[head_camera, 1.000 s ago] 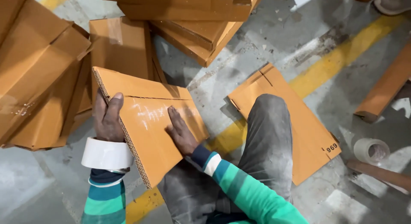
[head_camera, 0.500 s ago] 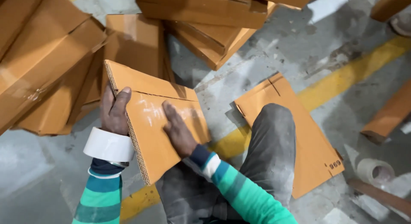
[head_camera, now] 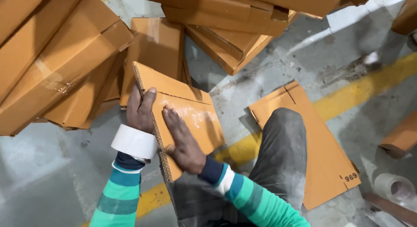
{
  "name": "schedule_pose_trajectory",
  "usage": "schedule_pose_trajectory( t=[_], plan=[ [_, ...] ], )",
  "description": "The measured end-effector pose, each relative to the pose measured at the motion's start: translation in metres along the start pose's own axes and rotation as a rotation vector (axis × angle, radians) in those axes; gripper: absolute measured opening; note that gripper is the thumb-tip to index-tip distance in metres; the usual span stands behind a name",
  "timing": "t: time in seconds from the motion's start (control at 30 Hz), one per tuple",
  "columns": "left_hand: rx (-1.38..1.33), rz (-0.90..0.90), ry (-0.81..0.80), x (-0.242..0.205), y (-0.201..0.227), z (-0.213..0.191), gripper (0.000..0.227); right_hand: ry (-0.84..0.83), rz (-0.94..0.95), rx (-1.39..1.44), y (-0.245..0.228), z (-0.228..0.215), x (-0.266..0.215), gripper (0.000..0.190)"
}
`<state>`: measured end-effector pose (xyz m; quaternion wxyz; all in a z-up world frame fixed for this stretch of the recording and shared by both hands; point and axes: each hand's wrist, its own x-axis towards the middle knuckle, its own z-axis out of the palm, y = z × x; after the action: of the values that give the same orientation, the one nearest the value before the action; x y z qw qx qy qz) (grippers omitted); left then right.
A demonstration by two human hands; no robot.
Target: The recorder is folding and taping cardboard boxes in a factory or warehouse setting.
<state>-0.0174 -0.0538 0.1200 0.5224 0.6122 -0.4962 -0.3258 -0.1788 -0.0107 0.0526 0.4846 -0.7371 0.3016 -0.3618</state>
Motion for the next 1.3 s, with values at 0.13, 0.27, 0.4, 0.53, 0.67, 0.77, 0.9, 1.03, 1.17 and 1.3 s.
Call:
schedule_pose_trajectory(
  t=[0.13, 0.27, 0.4, 0.53, 0.67, 0.77, 0.9, 1.03, 1.17, 1.3],
  plan=[
    [-0.043, -0.105, 0.016, -0.004, 0.004, 0.006, 0.035, 0.015, 0.062, 0.063, 0.036, -0.002, 0.014, 0.074],
    [-0.037, -0.012, 0.01, 0.002, 0.006, 0.011, 0.037, 0.091, -0.044, 0.112, 0.008, 0.0, 0.015, 0.064],
    [-0.042, -0.071, -0.007, 0.001, 0.008, 0.008, 0.037, 0.084, -0.001, 0.078, 0.06, 0.001, 0.022, 0.065],
    [-0.032, -0.032, 0.003, 0.003, -0.002, 0.002, 0.04, 0.108, 0.067, 0.153, 0.027, 0.009, 0.018, 0.077],
    [-0.086, -0.055, 0.009, -0.001, 0.004, 0.003, 0.039, 0.074, -0.023, 0.103, 0.05, 0.007, 0.01, 0.085],
    [-0.087, -0.068, 0.014, -0.003, -0.011, -0.01, 0.036, 0.105, 0.107, 0.244, 0.091, 0.024, 0.016, 0.082],
    [-0.172, -0.038, -0.019, -0.003, -0.008, -0.007, 0.037, 0.076, 0.08, 0.312, 0.01, 0.008, 0.004, 0.079],
    [-0.095, -0.064, 0.035, -0.003, 0.003, -0.002, 0.038, 0.016, -0.055, 0.06, 0.056, 0.012, 0.007, 0.076],
    [-0.074, -0.035, 0.033, -0.004, -0.011, -0.009, 0.038, 0.128, 0.342, 0.257, 0.167, 0.041, 0.01, 0.069],
    [-0.119, -0.048, 0.045, -0.003, -0.004, 0.0, 0.041, 0.042, -0.06, 0.023, 0.024, 0.012, 0.0, 0.083]
  ],
)
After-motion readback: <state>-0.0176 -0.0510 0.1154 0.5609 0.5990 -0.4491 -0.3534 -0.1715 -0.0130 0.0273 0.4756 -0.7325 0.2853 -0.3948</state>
